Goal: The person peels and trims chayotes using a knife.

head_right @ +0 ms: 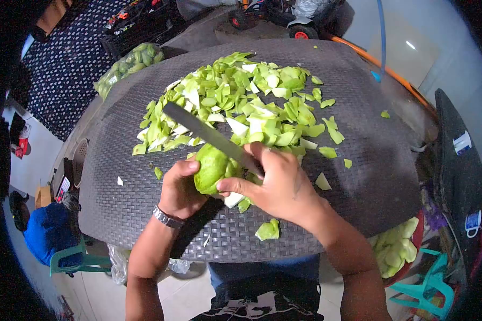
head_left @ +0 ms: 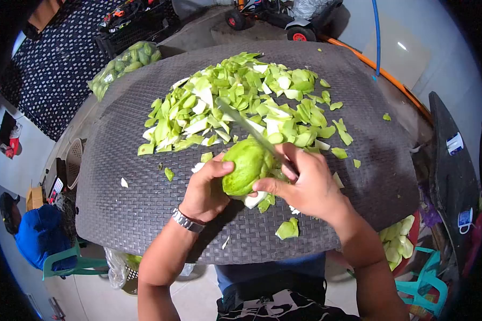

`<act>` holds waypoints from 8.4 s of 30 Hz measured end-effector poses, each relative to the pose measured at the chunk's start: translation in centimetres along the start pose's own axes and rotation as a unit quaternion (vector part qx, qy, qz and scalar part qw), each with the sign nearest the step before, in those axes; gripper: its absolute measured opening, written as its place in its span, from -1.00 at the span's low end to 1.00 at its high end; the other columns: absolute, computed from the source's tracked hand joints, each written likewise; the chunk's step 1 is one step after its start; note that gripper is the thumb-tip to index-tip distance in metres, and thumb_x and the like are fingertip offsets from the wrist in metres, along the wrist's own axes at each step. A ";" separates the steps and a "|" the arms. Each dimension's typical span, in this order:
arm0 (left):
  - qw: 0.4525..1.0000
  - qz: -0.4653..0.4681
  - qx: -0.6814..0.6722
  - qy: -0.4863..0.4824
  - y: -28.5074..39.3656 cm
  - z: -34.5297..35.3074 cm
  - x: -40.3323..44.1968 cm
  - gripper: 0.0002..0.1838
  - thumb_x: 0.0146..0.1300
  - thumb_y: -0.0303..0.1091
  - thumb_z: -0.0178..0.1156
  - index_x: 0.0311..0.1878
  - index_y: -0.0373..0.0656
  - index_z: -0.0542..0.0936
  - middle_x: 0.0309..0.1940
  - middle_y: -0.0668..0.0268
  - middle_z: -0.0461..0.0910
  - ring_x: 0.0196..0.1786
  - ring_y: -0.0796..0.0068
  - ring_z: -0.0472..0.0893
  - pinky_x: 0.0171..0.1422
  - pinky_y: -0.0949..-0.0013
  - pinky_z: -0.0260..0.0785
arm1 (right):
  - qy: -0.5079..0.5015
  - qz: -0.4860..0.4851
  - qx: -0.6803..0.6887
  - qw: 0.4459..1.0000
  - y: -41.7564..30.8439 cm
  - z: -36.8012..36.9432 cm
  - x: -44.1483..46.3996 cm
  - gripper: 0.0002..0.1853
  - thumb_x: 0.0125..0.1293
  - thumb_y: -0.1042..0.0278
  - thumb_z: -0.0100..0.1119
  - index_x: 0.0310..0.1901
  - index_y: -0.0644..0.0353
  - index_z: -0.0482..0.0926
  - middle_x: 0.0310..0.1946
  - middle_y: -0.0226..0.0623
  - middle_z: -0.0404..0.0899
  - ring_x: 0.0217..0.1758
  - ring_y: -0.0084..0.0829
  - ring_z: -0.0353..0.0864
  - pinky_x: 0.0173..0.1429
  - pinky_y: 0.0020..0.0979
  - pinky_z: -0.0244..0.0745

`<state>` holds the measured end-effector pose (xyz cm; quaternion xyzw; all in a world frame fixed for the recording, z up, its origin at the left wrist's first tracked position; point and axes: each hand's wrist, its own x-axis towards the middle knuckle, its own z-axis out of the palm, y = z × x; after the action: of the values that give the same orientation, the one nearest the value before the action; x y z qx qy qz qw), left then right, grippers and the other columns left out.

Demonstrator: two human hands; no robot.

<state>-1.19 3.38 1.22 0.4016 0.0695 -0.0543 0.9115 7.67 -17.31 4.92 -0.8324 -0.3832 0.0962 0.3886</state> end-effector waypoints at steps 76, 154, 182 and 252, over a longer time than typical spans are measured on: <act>0.990 0.085 0.113 -0.013 -0.7 0.0 -0.6 0.00 -0.03 -0.39 0.63 0.50 -0.33 0.34 0.31 0.07 0.55 0.33 0.19 0.60 0.51 0.12 0.41 | 0.147 0.110 0.047 0.982 3.4 0.1 1.1 -0.46 0.65 -0.05 0.01 0.31 0.32 0.39 -0.22 0.26 0.71 -0.04 0.28 0.73 0.12 0.09 0.55; 0.993 0.003 -0.089 0.074 -2.0 0.8 -0.3 -0.32 0.52 0.19 0.03 0.40 -0.22 0.49 0.24 0.04 0.64 0.22 0.07 0.68 0.30 -0.01 0.58 | 0.075 -0.141 -0.067 0.985 1.2 2.1 -0.8 0.22 0.13 -0.55 0.40 0.49 0.40 0.25 -0.20 0.13 0.74 -0.19 0.05 0.83 -0.10 -0.08 0.72; 0.979 0.142 0.070 0.128 -4.3 1.6 -0.8 -0.50 0.61 0.12 0.05 0.25 -0.13 0.50 0.08 0.21 0.65 0.12 0.38 0.68 0.26 0.20 0.56 | 0.089 -0.182 -0.131 0.971 1.3 4.0 -1.1 0.09 0.27 -0.51 0.28 0.49 0.36 0.29 -0.11 0.13 0.71 -0.26 0.08 0.81 -0.24 -0.07 0.73; 0.955 0.200 0.161 0.146 -4.6 0.9 -1.0 -0.35 0.43 0.14 0.06 0.32 -0.23 0.45 0.13 0.11 0.62 0.21 0.21 0.66 0.42 0.09 0.48 | 0.010 -0.155 -0.012 0.988 0.3 2.5 -1.1 -0.10 0.36 -0.32 0.32 0.53 0.18 0.39 -0.06 0.10 0.65 0.00 -0.02 0.76 0.08 -0.17 0.65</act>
<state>-2.84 -0.32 -1.31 0.5523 0.1106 0.1774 0.8070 5.95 -16.78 2.82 -0.7683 -0.5051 0.0223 0.3926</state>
